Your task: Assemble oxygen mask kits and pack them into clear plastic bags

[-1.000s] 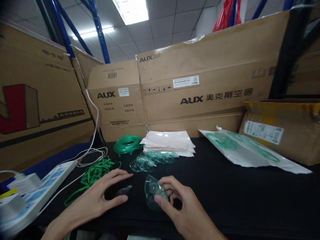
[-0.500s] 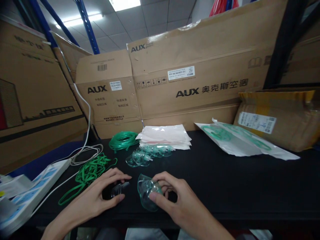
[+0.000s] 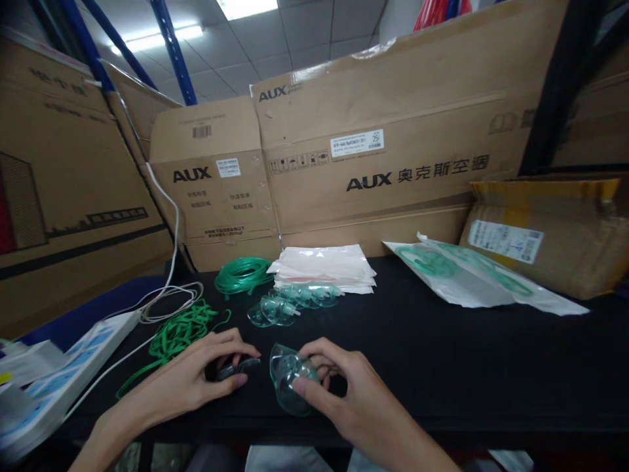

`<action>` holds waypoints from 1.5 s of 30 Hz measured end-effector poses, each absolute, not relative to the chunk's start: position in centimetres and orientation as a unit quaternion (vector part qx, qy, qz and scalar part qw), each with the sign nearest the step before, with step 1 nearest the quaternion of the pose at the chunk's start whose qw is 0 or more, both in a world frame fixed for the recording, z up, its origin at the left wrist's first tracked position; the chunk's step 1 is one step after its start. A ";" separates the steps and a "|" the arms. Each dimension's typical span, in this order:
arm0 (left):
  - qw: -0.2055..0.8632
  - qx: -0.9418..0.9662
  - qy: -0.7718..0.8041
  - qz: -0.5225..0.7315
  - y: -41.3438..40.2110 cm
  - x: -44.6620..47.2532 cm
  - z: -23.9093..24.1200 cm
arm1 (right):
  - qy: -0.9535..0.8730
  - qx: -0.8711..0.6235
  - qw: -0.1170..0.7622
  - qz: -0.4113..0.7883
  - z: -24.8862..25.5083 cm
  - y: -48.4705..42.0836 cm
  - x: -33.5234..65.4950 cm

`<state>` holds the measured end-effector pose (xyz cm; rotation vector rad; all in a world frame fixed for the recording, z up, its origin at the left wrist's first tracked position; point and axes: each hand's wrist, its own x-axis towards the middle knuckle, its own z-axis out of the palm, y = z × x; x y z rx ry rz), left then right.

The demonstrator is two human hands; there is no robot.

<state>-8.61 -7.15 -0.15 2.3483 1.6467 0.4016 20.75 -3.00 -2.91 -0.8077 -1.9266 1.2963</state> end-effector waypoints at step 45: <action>0.106 0.822 0.530 0.182 -6.5 -5.6 0.9 | -0.755 -0.317 0.406 0.405 -3.2 -3.0 20.7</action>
